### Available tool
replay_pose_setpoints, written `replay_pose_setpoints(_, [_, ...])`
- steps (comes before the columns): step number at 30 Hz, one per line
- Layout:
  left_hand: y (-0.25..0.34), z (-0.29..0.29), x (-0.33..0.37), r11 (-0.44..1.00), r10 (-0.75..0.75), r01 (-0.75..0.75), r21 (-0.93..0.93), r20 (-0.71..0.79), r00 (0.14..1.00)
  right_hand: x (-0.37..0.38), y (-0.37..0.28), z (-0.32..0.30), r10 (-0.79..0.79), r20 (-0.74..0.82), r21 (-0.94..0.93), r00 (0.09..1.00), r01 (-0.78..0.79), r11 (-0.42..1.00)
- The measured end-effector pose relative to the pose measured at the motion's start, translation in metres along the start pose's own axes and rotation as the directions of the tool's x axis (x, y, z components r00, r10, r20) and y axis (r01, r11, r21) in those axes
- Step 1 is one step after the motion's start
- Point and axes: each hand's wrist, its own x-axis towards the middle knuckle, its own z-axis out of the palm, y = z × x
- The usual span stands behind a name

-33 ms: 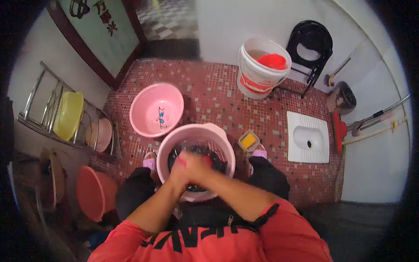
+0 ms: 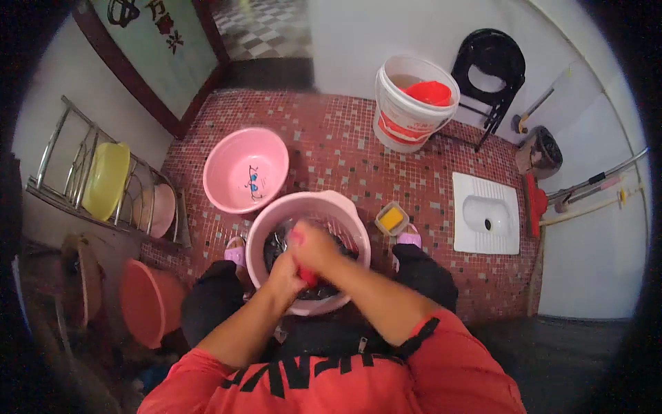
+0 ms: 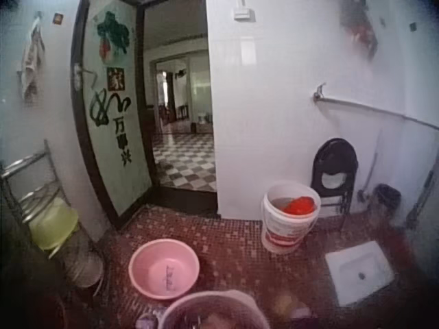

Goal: The person washes a red garment in a pink bucket by hand, using a yellow sponge to scrub the fabric in water and then wringing it out.

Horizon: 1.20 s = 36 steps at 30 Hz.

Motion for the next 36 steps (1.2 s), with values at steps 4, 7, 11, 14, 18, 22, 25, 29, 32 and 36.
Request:
replay_pose_setpoints(4, [0.008,0.010,-0.006,0.987,-0.046,0.069,-0.143,0.155,0.987,0.010,0.013,-0.005,0.013,-0.055,0.008,0.998,-0.013,1.000])
replay_pose_setpoints(7, [0.026,-0.080,0.024,0.987,0.103,-0.027,-0.158,0.493,0.864,-0.030,-0.032,0.020,-0.476,0.224,0.078,0.850,0.471,0.878])
replay_pose_setpoints(11, [0.001,0.004,-0.008,0.967,0.198,-0.218,0.134,0.149,0.969,0.006,0.010,0.001,-0.045,0.043,-0.052,0.998,0.047,0.998])
replay_pose_setpoints(14, [0.016,0.034,-0.023,0.992,-0.073,0.080,-0.099,0.075,0.995,0.018,0.007,-0.012,-0.074,-0.091,-0.140,0.993,0.061,0.988])
replay_pose_setpoints(18, [0.030,-0.056,0.012,0.984,0.153,-0.116,-0.134,0.313,0.937,-0.036,-0.029,0.030,-0.395,0.233,-0.089,0.889,0.424,0.901])
replay_pose_setpoints(22, [0.016,0.027,-0.012,0.982,0.024,-0.005,-0.190,0.098,0.995,0.016,0.022,-0.009,-0.024,0.012,-0.059,1.000,0.025,0.998])
replay_pose_setpoints(25, [0.031,0.040,-0.030,0.995,0.015,-0.010,-0.103,0.040,0.999,0.010,-0.005,-0.020,-0.090,-0.041,-0.189,0.995,0.080,0.979])
replay_pose_setpoints(29, [0.041,-0.059,0.026,0.958,0.125,0.133,-0.252,0.790,0.600,-0.032,-0.029,0.022,-0.406,0.093,-0.004,0.909,0.408,0.913])
replay_pose_setpoints(32, [0.014,0.030,-0.012,0.979,0.046,-0.037,-0.201,0.037,0.998,0.006,0.009,-0.006,-0.029,0.018,-0.176,0.999,0.032,0.984])
replay_pose_setpoints(36, [0.026,0.044,-0.032,0.994,0.043,-0.031,-0.105,0.110,0.993,0.012,0.006,-0.015,-0.190,-0.118,-0.164,0.975,0.170,0.972])
